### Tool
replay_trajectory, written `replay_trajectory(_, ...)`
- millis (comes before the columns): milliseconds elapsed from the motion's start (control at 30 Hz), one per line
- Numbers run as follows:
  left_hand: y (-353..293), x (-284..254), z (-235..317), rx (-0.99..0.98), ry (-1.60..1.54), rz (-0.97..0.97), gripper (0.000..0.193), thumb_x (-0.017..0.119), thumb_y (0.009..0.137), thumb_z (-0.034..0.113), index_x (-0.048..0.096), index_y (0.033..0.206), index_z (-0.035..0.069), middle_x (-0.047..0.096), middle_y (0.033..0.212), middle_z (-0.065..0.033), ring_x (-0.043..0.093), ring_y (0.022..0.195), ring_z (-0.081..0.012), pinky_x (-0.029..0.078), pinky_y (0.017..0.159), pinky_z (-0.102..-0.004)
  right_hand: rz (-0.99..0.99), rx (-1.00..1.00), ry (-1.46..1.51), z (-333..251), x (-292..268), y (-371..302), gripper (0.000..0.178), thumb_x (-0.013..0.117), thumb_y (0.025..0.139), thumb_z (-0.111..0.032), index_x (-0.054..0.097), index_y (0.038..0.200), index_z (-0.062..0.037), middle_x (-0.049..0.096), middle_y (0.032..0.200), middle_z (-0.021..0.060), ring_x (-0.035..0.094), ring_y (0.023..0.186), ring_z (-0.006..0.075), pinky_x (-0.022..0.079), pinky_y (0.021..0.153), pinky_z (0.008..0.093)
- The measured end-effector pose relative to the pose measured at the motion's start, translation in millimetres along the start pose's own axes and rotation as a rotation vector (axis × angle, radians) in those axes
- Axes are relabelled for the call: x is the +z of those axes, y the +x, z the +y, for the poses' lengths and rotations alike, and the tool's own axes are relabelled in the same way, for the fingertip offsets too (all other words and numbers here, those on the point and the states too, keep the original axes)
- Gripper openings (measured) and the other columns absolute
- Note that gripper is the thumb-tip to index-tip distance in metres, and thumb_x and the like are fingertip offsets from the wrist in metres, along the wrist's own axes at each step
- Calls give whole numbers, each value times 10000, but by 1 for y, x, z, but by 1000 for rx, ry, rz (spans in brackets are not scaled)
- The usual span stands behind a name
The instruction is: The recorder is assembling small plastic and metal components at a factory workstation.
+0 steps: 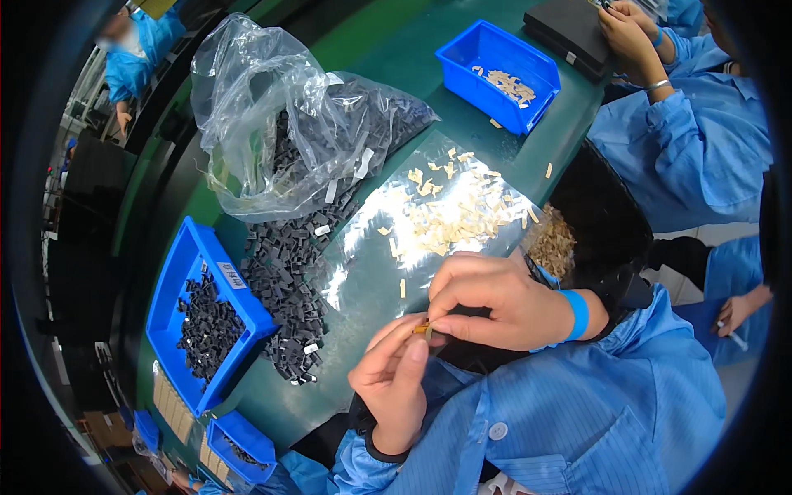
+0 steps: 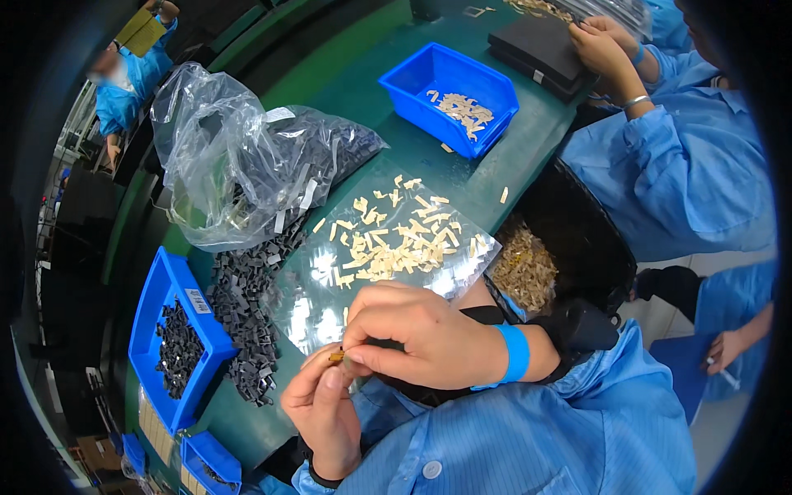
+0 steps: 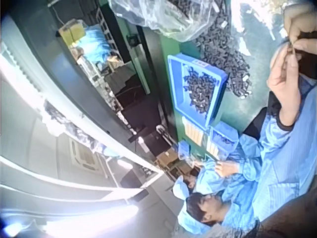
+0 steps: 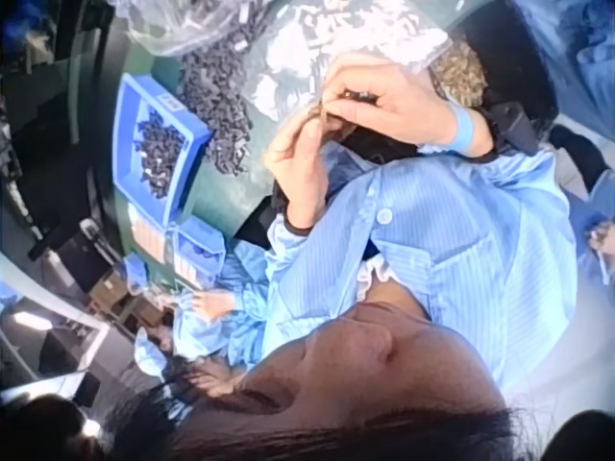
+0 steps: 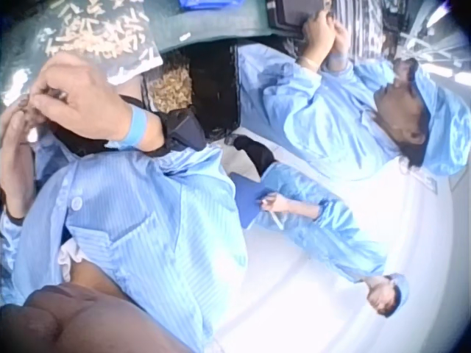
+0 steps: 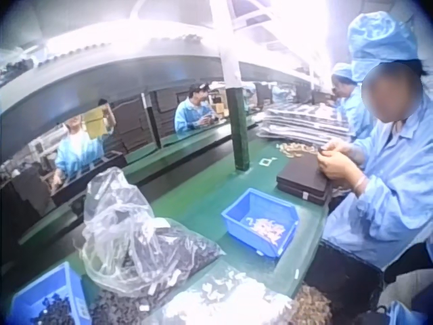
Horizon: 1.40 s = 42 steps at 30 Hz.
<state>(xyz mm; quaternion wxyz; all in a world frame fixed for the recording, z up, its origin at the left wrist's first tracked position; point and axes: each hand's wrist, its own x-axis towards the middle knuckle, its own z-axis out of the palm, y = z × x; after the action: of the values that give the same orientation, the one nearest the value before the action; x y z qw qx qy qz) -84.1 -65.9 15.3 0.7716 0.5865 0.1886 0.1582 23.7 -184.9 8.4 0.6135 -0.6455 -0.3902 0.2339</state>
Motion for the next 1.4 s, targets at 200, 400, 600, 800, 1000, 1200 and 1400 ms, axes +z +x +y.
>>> replay_trajectory(200,3,-10,-8,162,65,57,129,563,816,13,614,879,-87,544,968,-148,517,844,-178,416,763,-276,0,-4,-12,-4,5,4,91,604,808,-104,597,817,-13,557,758,76,544,665,189,423,597,290)
replay_trajectory(400,5,-5,-9,330,149,115,120,628,780,1,651,887,-49,531,982,-113,516,817,-148,415,678,-223,12,-4,-28,0,15,2,93,602,807,-106,596,814,-14,553,755,78,542,662,194,420,596,294)
replay_trajectory(600,6,-5,-13,151,-109,56,117,602,789,-17,650,894,-39,512,985,-101,502,864,-165,406,764,-258,24,-3,-51,2,17,1,94,601,805,-109,595,810,-15,550,751,81,539,658,198,418,595,298)
replay_trajectory(800,6,-3,-12,-38,-359,76,113,591,794,-15,649,890,-32,508,986,-101,491,912,-177,399,826,-283,28,-11,-78,0,14,2,96,600,803,-111,593,806,-16,546,748,83,537,655,203,416,594,301)
replay_trajectory(1000,5,-5,-15,113,-88,28,127,561,831,80,618,854,-31,472,1013,-82,481,900,-181,396,838,-320,32,-19,-104,2,12,2,97,599,801,-114,592,803,-17,543,745,85,534,651,208,414,593,305)
replay_trajectory(1200,5,-24,-4,498,505,133,185,663,697,14,658,880,38,498,947,-85,493,829,-178,400,705,-295,32,-33,-132,6,-29,15,99,597,800,-116,591,799,-18,540,741,87,532,648,212,412,592,309)
replay_trajectory(1400,11,-36,11,1117,1205,-108,296,674,615,17,649,903,81,481,882,-66,473,745,-186,355,673,-362,-143,103,-61,-14,-30,21,91,581,836,-77,594,826,13,574,805,95,568,766,206,438,688,293)
